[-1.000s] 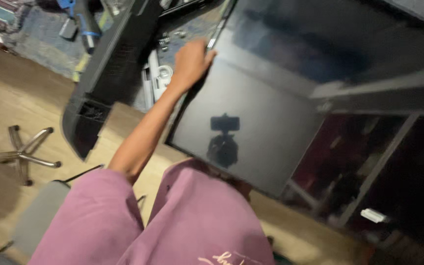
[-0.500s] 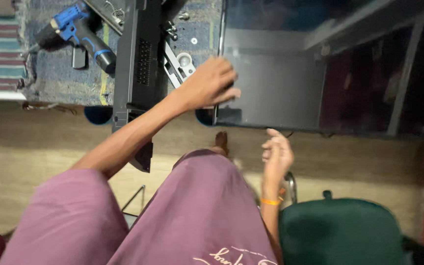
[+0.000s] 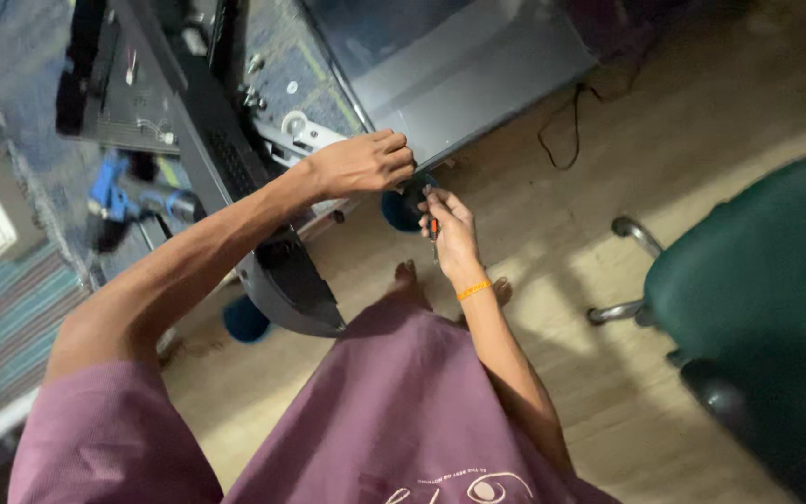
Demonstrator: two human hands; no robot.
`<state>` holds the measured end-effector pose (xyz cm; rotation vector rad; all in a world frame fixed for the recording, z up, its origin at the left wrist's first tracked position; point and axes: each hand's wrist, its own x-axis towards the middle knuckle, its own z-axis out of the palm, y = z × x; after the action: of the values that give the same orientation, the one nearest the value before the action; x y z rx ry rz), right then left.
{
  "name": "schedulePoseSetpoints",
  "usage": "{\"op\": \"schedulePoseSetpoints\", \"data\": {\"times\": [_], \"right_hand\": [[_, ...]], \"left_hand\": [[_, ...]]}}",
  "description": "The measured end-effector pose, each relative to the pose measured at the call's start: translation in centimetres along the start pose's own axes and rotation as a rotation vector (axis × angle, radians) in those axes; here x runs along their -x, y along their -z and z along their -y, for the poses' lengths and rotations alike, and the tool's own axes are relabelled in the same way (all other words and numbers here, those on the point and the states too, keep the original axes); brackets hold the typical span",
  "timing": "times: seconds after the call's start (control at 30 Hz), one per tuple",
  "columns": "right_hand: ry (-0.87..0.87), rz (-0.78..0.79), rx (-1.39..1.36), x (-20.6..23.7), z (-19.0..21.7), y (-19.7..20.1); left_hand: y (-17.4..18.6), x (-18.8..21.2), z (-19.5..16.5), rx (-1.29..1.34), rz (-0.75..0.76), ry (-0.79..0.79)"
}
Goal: The person works on a flat-screen TV laid on a workbench, prying along the bezel edge with a small tool and using their hands to separate the frame from the panel. They reposition the large panel, lift and flip it to expose the back, then open a workbench drawer and reach inside for tools or parts.
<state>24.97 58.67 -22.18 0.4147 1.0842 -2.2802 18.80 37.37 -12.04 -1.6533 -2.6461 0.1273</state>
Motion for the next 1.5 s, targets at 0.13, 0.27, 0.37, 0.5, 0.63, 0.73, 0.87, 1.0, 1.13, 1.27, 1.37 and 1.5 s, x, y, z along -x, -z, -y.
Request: {"op": "schedulePoseSetpoints", "data": {"times": [0.13,0.27,0.37,0.5,0.63,0.73,0.87,1.0,1.13,1.27,1.37,1.5], "right_hand": [[0.174,-0.024,-0.054,0.3,0.2,-2.9],[0.332,-0.106,-0.121,0.5,-1.1,-5.2],[0.465,-0.113,-0.229,0.2,-2.1,-6.3],[0.549,-0.205,-0.300,-0.3,-2.2,-7.0],[0.644,-0.216,-0.253,-0.5,-1.4,-7.2],[0.679,-0.226,-0.338,-0.6,-0.8,-7.7],[0.678,-0.250,-0.359,-0.7,0.1,-8.1],[0.685,-0.140,-0.381,-0.7,1.1,-7.7],[0.581,0.041,-0.643,-1.0,2.3,-7.9],[0.672,0.027,-0.601,-0.9,2.5,-8.2],[0.792,-0.325,-0.246,-0.5,2.4,-8.5],[1.068,-0.678,0.313,-0.3,2.6,-8.8]], "left_hand": [[1.6,-1.2,1.9,0.342,-0.044,-0.115],[2.0,-1.3,2.1,0.380,-0.009,-0.088],[1.3,-1.7,0.7,0.369,-0.034,0.048],[0.8,-3.2,-0.4,0.294,-0.024,0.251],[1.4,-4.2,0.0,0.438,0.096,0.323],[1.9,-4.2,0.2,0.493,0.025,0.256],[2.3,-4.7,-0.1,0.456,0.082,0.313],[2.2,-4.9,-0.7,0.409,0.062,0.283],[2.2,-5.1,-1.0,0.367,-0.029,0.245],[2.8,-5.3,-0.8,0.355,0.031,0.284],[3.1,-5.1,-1.1,0.339,0.044,0.313],[2.8,-5.7,-2.1,0.278,-0.088,0.416]]}}
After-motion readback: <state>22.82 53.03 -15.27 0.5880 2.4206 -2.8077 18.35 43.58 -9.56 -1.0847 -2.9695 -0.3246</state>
